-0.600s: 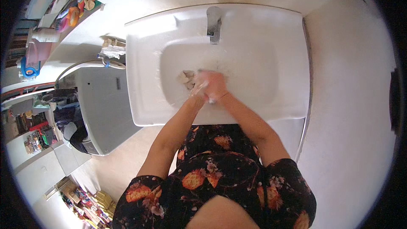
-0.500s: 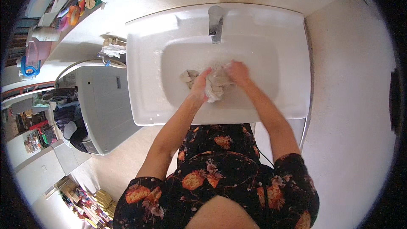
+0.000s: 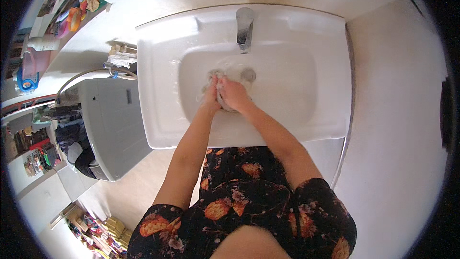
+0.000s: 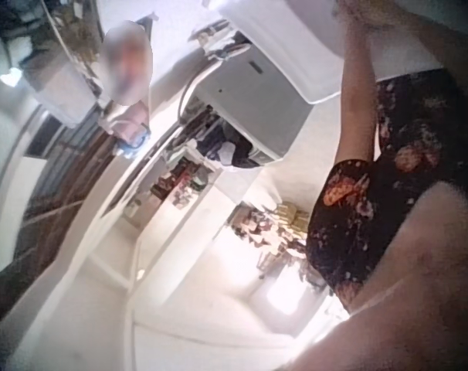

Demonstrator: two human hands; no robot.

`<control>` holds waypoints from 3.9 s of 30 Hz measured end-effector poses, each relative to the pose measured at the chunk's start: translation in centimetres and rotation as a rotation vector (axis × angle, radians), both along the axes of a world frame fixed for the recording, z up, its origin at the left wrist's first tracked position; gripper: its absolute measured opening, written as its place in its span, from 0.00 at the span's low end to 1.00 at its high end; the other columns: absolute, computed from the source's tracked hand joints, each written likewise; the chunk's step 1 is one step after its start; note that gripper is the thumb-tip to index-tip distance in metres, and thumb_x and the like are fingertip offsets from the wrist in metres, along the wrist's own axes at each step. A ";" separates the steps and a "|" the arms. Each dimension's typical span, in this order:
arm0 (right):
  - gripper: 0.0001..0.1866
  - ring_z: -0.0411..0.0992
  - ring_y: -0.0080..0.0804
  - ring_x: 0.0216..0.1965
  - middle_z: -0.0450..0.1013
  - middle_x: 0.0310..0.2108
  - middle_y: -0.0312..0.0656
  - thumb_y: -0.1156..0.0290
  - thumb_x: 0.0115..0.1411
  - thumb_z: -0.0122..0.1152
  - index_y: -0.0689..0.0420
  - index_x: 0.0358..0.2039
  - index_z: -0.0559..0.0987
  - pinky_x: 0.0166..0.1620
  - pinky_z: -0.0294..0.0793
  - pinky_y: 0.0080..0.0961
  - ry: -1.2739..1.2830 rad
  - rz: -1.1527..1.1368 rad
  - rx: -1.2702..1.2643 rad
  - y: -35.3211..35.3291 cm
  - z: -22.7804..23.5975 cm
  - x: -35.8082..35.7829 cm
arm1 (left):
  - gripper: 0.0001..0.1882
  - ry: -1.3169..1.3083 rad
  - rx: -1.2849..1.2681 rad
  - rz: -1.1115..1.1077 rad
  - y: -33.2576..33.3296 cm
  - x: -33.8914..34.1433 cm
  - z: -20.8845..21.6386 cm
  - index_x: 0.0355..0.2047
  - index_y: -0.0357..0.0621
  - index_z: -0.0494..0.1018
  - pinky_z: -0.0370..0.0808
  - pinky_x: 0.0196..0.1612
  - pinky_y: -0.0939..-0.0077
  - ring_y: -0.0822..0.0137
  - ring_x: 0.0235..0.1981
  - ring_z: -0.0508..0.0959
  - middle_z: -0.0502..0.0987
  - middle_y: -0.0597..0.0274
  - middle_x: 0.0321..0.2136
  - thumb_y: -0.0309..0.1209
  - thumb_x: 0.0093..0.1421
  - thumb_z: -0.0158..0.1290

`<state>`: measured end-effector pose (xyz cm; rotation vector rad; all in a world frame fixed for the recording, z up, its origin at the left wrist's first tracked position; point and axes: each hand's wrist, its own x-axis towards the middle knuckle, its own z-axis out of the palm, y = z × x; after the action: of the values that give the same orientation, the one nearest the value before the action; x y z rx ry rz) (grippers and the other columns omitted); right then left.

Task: The person washes a cloth in a sink by hand, scrubbing the fabric against itself under water and wringing it out.

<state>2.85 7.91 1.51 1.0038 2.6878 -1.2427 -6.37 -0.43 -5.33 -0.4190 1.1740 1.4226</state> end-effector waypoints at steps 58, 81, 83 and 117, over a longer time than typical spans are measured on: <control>0.09 0.72 0.51 0.38 0.73 0.35 0.53 0.70 0.58 0.45 0.61 0.37 0.66 0.39 0.70 0.44 -0.078 -0.092 0.127 4.6 -4.4 1.1 | 0.21 0.684 0.046 -0.537 0.8 -1.3 -1.2 0.50 0.38 0.64 0.73 0.47 0.55 0.55 0.44 0.74 0.72 0.52 0.45 0.34 0.58 0.49; 0.18 0.74 0.47 0.33 0.74 0.29 0.52 0.61 0.58 0.51 0.61 0.43 0.70 0.37 0.73 0.40 -0.270 -0.106 0.262 7.0 0.0 4.2 | 0.25 0.036 0.461 -0.158 2.8 3.9 4.5 0.54 0.40 0.61 0.70 0.53 0.60 0.57 0.48 0.72 0.69 0.54 0.49 0.45 0.64 0.41; 0.17 0.73 0.46 0.37 0.73 0.34 0.53 0.61 0.59 0.50 0.61 0.43 0.71 0.38 0.73 0.39 -0.198 -0.194 0.314 8.9 -0.6 7.1 | 0.24 -0.005 0.377 -0.145 3.5 2.3 5.1 0.54 0.40 0.61 0.70 0.52 0.60 0.56 0.48 0.72 0.69 0.54 0.49 0.43 0.64 0.40; 0.12 0.73 0.46 0.37 0.74 0.33 0.49 0.62 0.55 0.49 0.58 0.29 0.76 0.38 0.72 0.40 -0.196 0.060 0.146 0.4 1.1 1.1 | 0.24 -0.166 0.052 0.021 2.1 2.9 2.6 0.51 0.45 0.66 0.72 0.48 0.60 0.59 0.48 0.72 0.71 0.58 0.49 0.49 0.63 0.43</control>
<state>3.95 8.29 2.59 0.9933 2.6640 -0.8980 -3.52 1.62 -2.73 -0.5046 0.9999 1.4055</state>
